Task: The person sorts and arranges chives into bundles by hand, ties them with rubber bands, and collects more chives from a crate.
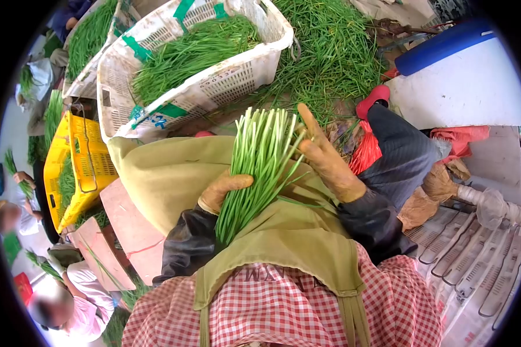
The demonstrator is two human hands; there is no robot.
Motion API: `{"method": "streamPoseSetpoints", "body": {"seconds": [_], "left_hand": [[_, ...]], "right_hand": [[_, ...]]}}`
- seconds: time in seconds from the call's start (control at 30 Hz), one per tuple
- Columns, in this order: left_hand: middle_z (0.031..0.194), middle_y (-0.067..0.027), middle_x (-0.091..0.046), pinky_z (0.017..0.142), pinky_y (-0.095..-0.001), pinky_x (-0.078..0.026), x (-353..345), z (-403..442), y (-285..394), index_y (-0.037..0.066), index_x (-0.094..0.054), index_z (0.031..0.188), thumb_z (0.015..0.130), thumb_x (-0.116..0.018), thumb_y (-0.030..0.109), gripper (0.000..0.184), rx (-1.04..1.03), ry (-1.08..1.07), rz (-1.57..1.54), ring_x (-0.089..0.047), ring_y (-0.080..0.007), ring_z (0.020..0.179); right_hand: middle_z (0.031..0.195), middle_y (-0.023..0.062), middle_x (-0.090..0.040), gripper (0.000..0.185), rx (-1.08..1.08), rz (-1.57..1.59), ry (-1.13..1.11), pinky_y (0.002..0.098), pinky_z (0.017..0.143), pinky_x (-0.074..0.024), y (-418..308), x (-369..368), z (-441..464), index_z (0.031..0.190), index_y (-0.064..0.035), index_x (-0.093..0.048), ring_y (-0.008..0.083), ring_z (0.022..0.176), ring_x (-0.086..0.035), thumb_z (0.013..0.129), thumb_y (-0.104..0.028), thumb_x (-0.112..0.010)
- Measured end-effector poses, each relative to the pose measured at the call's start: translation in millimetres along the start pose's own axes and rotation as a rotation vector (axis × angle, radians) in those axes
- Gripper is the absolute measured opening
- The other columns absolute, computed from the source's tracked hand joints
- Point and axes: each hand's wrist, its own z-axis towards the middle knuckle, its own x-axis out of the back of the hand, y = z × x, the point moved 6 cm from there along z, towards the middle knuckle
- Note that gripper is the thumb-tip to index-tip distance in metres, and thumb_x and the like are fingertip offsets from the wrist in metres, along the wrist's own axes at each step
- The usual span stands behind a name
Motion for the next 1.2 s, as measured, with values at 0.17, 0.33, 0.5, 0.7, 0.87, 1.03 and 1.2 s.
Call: {"method": "streamPoseSetpoints", "body": {"seconds": [0.17, 0.33, 0.5, 0.7, 0.87, 1.03, 1.2], "left_hand": [[0.117, -0.0172, -0.062, 0.093, -0.0356, -0.049, -15, 3, -1, 0.000, -0.048, 0.132, 0.077, -0.073, 0.038, 0.071, -0.002, -0.054, 0.302, -0.063, -0.0249, 0.102], [0.127, -0.0184, -0.056, 0.097, -0.0353, -0.046, -23, 1, -4, 0.000, -0.047, 0.133, 0.079, -0.071, 0.042, 0.072, 0.025, -0.133, 0.270, -0.058, -0.0241, 0.112], [0.127, -0.0165, -0.057, 0.099, -0.0333, -0.044, -31, -2, -10, 0.000, -0.049, 0.133, 0.084, -0.067, 0.040, 0.066, 0.111, -0.199, 0.181, -0.056, -0.0215, 0.112], [0.127, -0.0162, -0.058, 0.095, -0.0308, -0.048, -28, -9, -18, 0.000, -0.049, 0.132, 0.088, -0.065, 0.034, 0.058, 0.150, -0.214, 0.066, -0.059, -0.0214, 0.108], [0.131, -0.0249, -0.054, 0.099, -0.0376, -0.049, -34, -16, -5, -0.002, -0.042, 0.138, 0.082, -0.069, 0.037, 0.073, 0.116, -0.187, -0.073, -0.060, -0.0299, 0.113], [0.141, -0.0142, -0.048, 0.111, -0.0380, -0.031, -17, -34, 106, 0.002, -0.036, 0.145, 0.095, -0.050, 0.050, 0.071, -0.556, 0.026, 0.480, -0.045, -0.0244, 0.130], [0.131, -0.0071, -0.056, 0.106, -0.0349, -0.037, -25, -71, 188, 0.009, -0.047, 0.139, 0.098, -0.053, 0.032, 0.047, -1.040, 0.426, 0.883, -0.052, -0.0201, 0.120]], "right_hand": [[0.154, 0.0163, -0.026, 0.090, 0.237, -0.141, 0.063, 0.0350, 0.115, -0.0219, -16, -26, 40, 0.152, -0.0051, -0.023, 0.0227, 0.141, -0.025, 0.082, -0.022, -0.077], [0.129, 0.0105, -0.056, 0.066, 0.109, -0.117, -0.197, 0.0308, 0.098, -0.0434, -9, -29, 61, 0.141, -0.0062, -0.046, 0.0164, 0.116, -0.054, 0.084, -0.027, -0.073], [0.111, 0.0080, -0.065, 0.056, -0.062, -0.130, -0.345, 0.0281, 0.088, -0.0480, -13, -43, 66, 0.127, -0.0050, -0.061, 0.0128, 0.098, -0.060, 0.081, -0.033, -0.075], [0.086, 0.0050, -0.066, 0.043, -0.127, -0.163, -0.463, 0.0249, 0.072, -0.0490, -5, -58, 76, 0.108, -0.0010, -0.066, 0.0122, 0.077, -0.061, 0.078, -0.030, -0.074], [0.082, 0.0030, -0.065, 0.024, -0.159, -0.077, -0.394, 0.0239, 0.072, -0.0484, -12, -66, 81, 0.088, -0.0038, -0.066, 0.0093, 0.077, -0.061, 0.079, -0.023, -0.075], [0.086, 0.0055, -0.070, 0.031, 0.283, -0.811, 0.176, 0.0333, 0.074, -0.0509, -144, -7, 116, 0.092, -0.0042, -0.069, 0.0176, 0.077, -0.065, 0.081, -0.033, -0.070], [0.083, 0.0236, -0.066, 0.044, 0.547, -1.738, 0.631, 0.0466, 0.076, -0.0501, -235, 52, 128, 0.095, -0.0080, -0.068, 0.0404, 0.084, -0.064, 0.083, -0.049, -0.059]]}}
